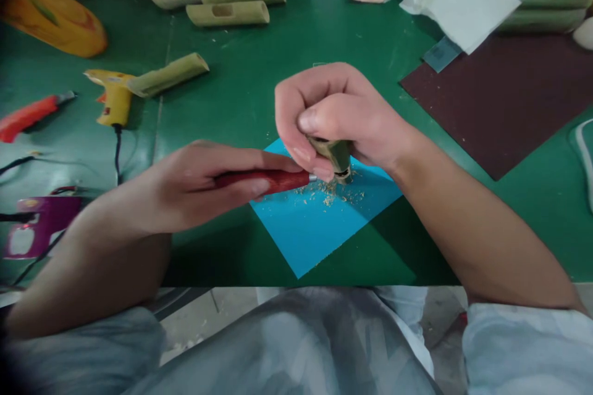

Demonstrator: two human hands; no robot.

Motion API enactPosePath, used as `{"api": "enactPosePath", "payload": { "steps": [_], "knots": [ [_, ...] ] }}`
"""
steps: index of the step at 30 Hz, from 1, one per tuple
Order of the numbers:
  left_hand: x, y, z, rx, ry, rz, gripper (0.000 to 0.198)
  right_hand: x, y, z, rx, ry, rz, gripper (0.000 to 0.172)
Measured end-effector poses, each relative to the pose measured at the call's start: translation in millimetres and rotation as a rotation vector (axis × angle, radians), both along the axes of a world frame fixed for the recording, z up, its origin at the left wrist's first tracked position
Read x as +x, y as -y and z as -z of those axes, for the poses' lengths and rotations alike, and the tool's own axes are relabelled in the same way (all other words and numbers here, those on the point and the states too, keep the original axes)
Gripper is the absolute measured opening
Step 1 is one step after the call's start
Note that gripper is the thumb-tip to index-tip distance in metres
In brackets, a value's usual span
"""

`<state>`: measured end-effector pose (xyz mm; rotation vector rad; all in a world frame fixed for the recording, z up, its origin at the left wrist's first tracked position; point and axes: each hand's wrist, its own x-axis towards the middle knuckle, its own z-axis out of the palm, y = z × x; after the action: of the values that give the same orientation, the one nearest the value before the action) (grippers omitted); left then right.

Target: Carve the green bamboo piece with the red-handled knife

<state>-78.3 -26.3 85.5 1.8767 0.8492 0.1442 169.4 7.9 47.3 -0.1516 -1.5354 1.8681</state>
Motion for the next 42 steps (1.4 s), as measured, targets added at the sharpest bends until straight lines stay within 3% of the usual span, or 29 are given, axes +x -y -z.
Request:
{"api": "enactPosePath", "payload": {
  "steps": [4,6,11,16,25,29,38,42],
  "knots": [
    [3,2,-1.6,0.156,-0.169,-0.010,0.045,7,1,-11.9,-0.009,-0.034,-0.044,0.019],
    [4,3,-0.5,0.185,-0.159,-0.021,0.043,9,0,-15.1,-0.065,0.117,-0.032,0.022],
    [7,7,4.9,0.311,-0.097,-0.010,0.039,10,-1,-17.0,-0.113,0.079,-0.011,0.028],
    [7,14,6.3,0.393,-0.106,0.042,0.037,9,3,-17.9,-0.062,0.113,-0.024,0.040],
    [7,13,8.1,0.443,-0.065,0.122,0.033,14,-4,-20.4,0.030,0.133,-0.097,0.043],
    [5,17,9.4,0.476,0.032,0.117,0.032,14,-6,-16.7,0.020,0.077,-0.148,0.040],
    [6,16,6.1,0.456,-0.039,0.113,0.032,20,-14,-18.0,-0.032,0.063,-0.222,0.038],
    [8,15,8.2,0.412,-0.044,0.112,0.034,22,-8,-23.0,-0.031,0.117,-0.128,0.042]
  ]
}}
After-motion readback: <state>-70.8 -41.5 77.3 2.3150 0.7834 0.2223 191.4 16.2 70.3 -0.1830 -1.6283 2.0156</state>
